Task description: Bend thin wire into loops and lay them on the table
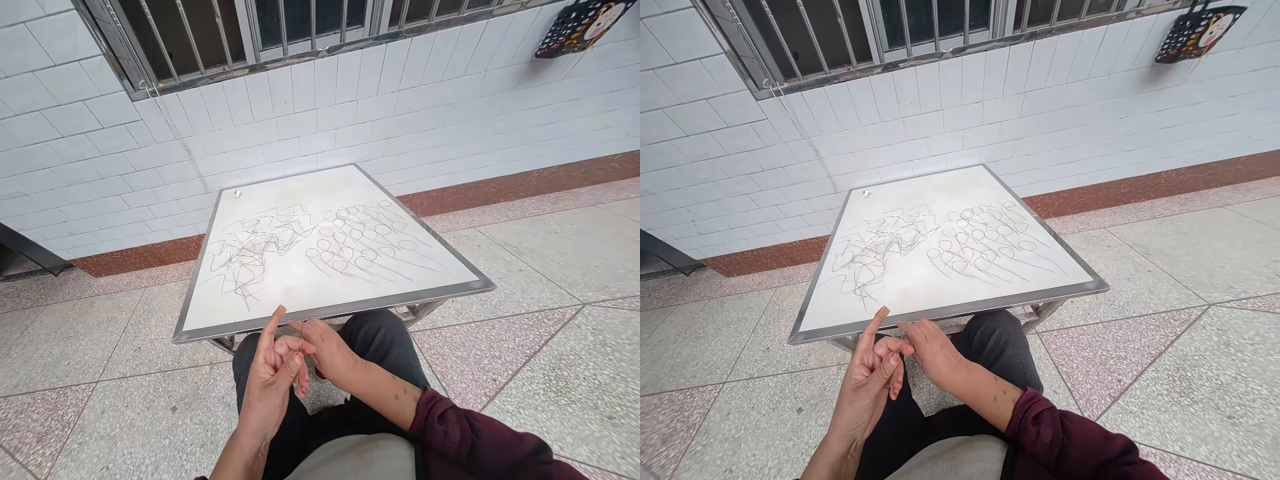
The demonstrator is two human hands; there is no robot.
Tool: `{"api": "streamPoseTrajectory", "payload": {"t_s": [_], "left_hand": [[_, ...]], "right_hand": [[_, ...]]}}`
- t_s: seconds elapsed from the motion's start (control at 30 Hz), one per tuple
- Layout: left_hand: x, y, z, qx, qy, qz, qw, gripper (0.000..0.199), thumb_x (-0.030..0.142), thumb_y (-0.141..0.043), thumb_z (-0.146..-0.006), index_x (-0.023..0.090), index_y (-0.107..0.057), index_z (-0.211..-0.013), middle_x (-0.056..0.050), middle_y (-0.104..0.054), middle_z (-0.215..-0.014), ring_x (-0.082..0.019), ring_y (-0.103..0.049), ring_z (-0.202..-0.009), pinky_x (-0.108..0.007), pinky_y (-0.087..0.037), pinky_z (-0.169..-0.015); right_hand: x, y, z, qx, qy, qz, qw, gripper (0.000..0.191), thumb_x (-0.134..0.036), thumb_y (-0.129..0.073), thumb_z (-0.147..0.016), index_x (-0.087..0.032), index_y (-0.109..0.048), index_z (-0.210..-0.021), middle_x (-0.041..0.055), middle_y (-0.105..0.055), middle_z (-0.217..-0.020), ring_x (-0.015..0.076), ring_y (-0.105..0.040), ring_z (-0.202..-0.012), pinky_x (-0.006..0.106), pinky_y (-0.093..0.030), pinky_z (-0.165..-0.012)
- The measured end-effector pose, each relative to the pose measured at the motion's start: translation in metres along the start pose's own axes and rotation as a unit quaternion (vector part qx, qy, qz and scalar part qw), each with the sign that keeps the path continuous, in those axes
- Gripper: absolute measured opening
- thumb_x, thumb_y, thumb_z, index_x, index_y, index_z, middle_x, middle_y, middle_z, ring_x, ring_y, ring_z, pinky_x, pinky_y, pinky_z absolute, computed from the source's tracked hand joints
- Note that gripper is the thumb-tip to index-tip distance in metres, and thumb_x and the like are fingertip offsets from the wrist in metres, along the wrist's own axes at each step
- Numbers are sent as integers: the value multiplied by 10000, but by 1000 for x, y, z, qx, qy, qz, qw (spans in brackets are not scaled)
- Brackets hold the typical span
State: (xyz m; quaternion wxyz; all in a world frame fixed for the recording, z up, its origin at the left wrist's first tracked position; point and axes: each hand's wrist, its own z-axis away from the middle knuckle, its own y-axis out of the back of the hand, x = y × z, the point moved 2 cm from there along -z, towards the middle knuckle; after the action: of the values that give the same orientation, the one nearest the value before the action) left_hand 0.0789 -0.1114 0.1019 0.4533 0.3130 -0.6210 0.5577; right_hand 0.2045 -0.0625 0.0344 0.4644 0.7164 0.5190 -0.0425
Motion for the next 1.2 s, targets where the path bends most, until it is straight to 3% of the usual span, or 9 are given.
{"api": "streamPoseTrajectory", "payload": {"t_s": [0.2, 0.33, 0.5, 0.6, 0.7, 0.8, 1.0, 1.1, 1.2], "left_hand": [[6, -3, 1, 14, -40, 24, 999, 768, 171, -709, -779, 297, -324, -1431, -85, -644, -1139, -94, -607, -759, -237, -523, -725], [4, -3, -2, 65, -89, -11, 994, 802, 173, -685, -801, 322, -244, -1454, -49, -689, -1031, -104, -655, -737, -260, -543, -745], [0, -1, 0, 126, -152, -92, 976, 769, 180, -626, -849, 336, -188, -1462, -15, -708, -938, -134, -696, -781, -275, -567, -736], [-3, 7, 2, 135, -209, -203, 947, 671, 171, -545, -898, 304, -206, -1462, -40, -703, -999, -158, -697, -863, -322, -566, -790], [-5, 18, 2, 110, -271, -353, 889, 579, 144, -489, -918, 273, -278, -1442, -50, -713, -1011, -170, -683, -928, -342, -549, -839], [-4, 23, 1, 99, -273, -438, 851, 579, 139, -498, -910, 259, -295, -1439, -44, -726, -1000, -176, -674, -950, -364, -515, -903], [2, 19, 2, 121, -193, -409, 883, 639, 198, -552, -894, 266, -253, -1455, -3, -739, -944, -171, -675, -935, -392, -465, -967], [-1, 17, 2, 105, -174, -381, 902, 624, 206, -532, -907, 282, -243, -1455, -8, -732, -1002, -171, -665, -986, -384, -470, -965], [-7, 17, 1, 77, -182, -401, 894, 582, 194, -511, -916, 285, -281, -1443, -18, -726, -1034, -175, -651, -1033, -381, -459, -983]], "right_hand": [[-5, -1, -2, 0, -1, -46, 999, 246, -271, -404, -953, -138, -542, -1107, 51, -566, -774, 196, -531, -731, 342, -475, -659], [-11, -8, 4, 0, -43, -123, 991, 264, -353, -345, -981, -172, -537, -964, 53, -567, -808, 181, -531, -739, 321, -477, -654], [-23, -17, 8, -21, -16, -181, 983, 337, -329, -243, -1009, -188, -520, -877, 46, -566, -817, 160, -524, -747, 301, -469, -683], [-28, -15, 5, -39, -9, -186, 982, 299, -294, -276, -1008, -190, -509, -853, 27, -556, -770, 146, -515, -720, 275, -456, -669], [-29, -10, 2, -49, -14, -159, 986, 294, -297, -299, -1008, -195, -498, -816, 9, -540, -712, 143, -509, -689, 273, -447, -664], [-27, -7, 2, -50, -15, -127, 991, 327, -292, -272, -1010, -198, -483, -778, 13, -527, -693, 150, -504, -671, 280, -453, -651], [-27, -9, 3, -60, -6, -121, 991, 237, -252, -287, -995, -182, -511, -1026, 67, -603, -847, 184, -573, -784, 329, -511, -714], [-28, -11, 3, -74, 2, -118, 990, 253, -259, -286, -992, -170, -521, -1013, 100, -623, -922, 203, -590, -860, 359, -526, -750], [-28, -13, 3, -78, 21, -129, 988, 253, -255, -295, -985, -160, -529, -970, 111, -630, -911, 208, -595, -839, 361, -532, -735]]}}
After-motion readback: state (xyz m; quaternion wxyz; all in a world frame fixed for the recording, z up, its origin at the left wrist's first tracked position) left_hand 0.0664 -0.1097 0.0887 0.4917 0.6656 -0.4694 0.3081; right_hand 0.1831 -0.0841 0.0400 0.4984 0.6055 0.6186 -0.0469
